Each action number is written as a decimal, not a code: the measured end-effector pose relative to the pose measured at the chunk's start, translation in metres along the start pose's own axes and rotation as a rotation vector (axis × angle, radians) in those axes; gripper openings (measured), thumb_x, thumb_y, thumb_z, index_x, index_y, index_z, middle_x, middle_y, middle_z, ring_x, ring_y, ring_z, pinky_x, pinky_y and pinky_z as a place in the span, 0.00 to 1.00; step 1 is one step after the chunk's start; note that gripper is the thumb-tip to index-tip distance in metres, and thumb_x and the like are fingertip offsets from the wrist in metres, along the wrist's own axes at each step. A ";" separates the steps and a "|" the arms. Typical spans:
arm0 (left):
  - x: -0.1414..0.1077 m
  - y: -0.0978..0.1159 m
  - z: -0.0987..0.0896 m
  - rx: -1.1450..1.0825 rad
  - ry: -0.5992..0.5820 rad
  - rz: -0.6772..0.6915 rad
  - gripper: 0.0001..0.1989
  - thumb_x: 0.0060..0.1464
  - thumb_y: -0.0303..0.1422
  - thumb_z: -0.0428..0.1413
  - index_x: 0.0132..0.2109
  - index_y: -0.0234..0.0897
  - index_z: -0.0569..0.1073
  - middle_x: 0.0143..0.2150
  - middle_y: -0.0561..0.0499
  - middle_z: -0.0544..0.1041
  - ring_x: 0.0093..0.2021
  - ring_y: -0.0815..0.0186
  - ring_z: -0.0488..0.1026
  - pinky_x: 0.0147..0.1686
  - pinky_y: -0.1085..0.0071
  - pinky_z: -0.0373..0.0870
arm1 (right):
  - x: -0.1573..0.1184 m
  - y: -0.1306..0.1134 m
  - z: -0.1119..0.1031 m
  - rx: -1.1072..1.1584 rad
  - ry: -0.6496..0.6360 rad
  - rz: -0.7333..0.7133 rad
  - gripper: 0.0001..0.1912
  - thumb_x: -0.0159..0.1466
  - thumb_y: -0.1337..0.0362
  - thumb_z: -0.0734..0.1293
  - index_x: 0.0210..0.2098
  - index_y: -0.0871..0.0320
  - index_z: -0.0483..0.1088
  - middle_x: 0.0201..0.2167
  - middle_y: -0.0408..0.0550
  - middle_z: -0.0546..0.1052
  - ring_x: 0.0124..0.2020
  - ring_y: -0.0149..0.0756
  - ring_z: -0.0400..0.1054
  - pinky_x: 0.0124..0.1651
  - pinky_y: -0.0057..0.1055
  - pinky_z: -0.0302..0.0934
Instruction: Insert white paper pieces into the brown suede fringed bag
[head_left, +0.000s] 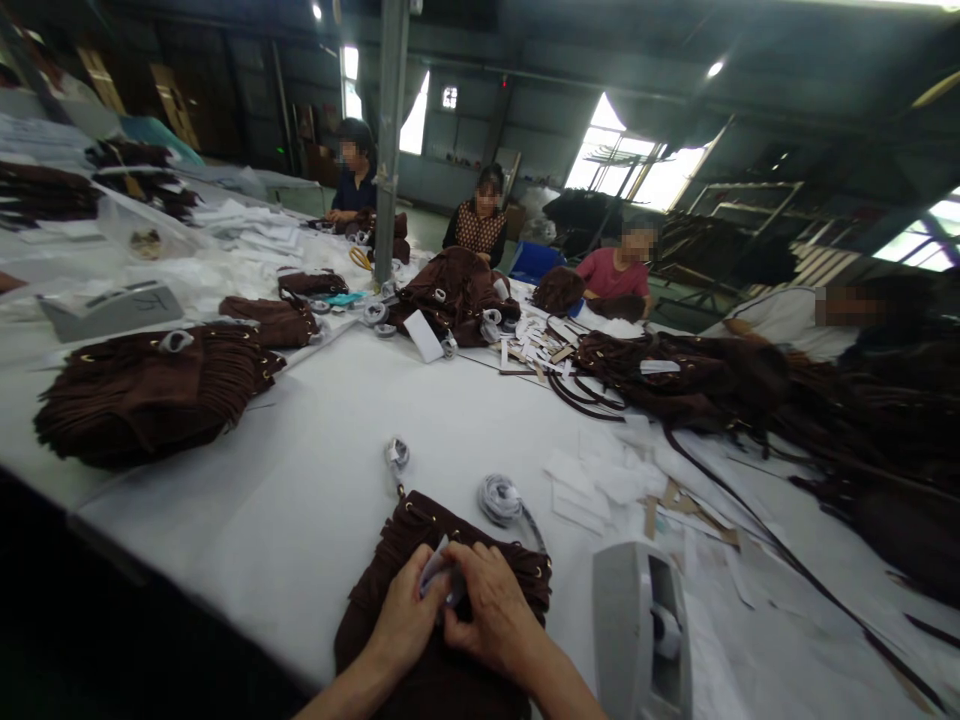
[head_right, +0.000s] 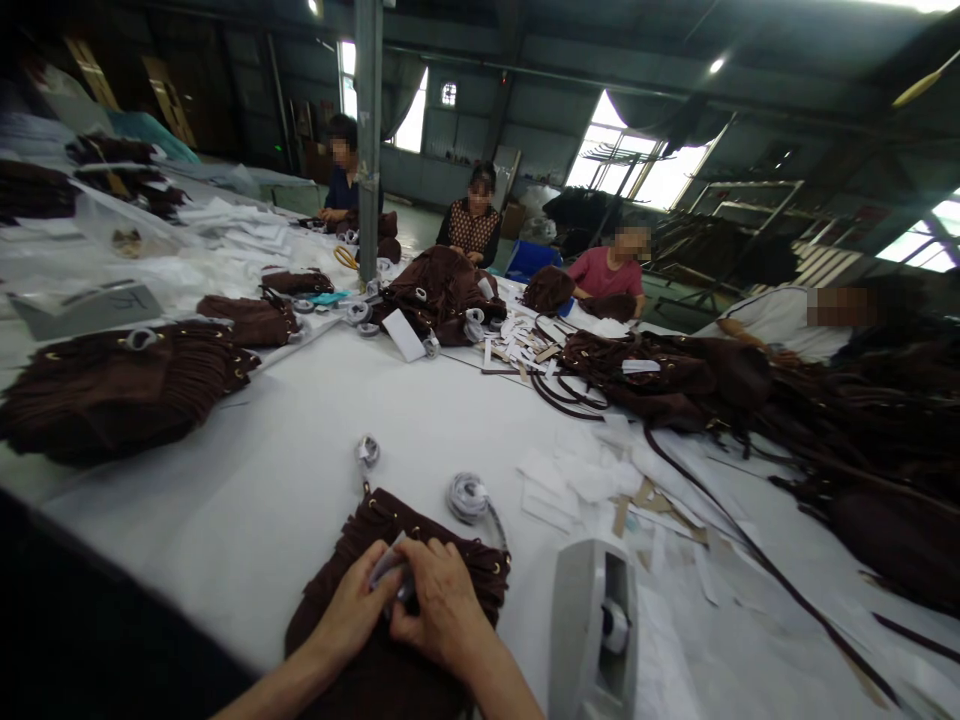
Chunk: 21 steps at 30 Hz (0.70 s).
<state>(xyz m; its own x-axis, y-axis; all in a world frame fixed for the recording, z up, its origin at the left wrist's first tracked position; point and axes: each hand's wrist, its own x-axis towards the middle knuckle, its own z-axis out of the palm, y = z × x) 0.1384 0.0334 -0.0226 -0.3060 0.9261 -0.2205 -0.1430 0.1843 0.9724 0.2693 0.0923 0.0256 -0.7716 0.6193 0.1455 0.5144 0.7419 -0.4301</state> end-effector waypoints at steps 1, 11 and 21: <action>0.000 -0.002 0.000 -0.032 0.015 -0.009 0.13 0.50 0.36 0.56 0.42 0.34 0.71 0.42 0.46 0.75 0.45 0.59 0.70 0.46 0.68 0.66 | 0.002 -0.002 -0.001 0.006 -0.013 0.003 0.31 0.48 0.69 0.63 0.52 0.59 0.63 0.45 0.52 0.75 0.46 0.46 0.65 0.54 0.44 0.55; -0.004 0.007 0.004 -0.182 0.036 -0.119 0.13 0.48 0.43 0.56 0.30 0.37 0.66 0.23 0.57 0.67 0.22 0.69 0.67 0.21 0.74 0.65 | -0.016 -0.009 0.000 0.492 0.402 0.570 0.16 0.57 0.58 0.64 0.42 0.61 0.70 0.31 0.51 0.76 0.30 0.39 0.69 0.35 0.34 0.65; -0.009 0.011 0.001 -0.185 -0.005 -0.086 0.13 0.48 0.42 0.57 0.31 0.36 0.68 0.23 0.57 0.66 0.22 0.69 0.64 0.21 0.74 0.66 | 0.005 -0.020 0.023 1.248 0.202 1.026 0.19 0.48 0.49 0.70 0.26 0.57 0.64 0.09 0.27 0.52 0.10 0.19 0.39 0.12 0.19 0.34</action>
<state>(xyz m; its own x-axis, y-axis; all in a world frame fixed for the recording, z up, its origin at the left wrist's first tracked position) 0.1405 0.0276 -0.0102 -0.2804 0.9114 -0.3014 -0.3387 0.1999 0.9194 0.2463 0.0746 0.0141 -0.2045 0.7911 -0.5766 0.0690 -0.5759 -0.8146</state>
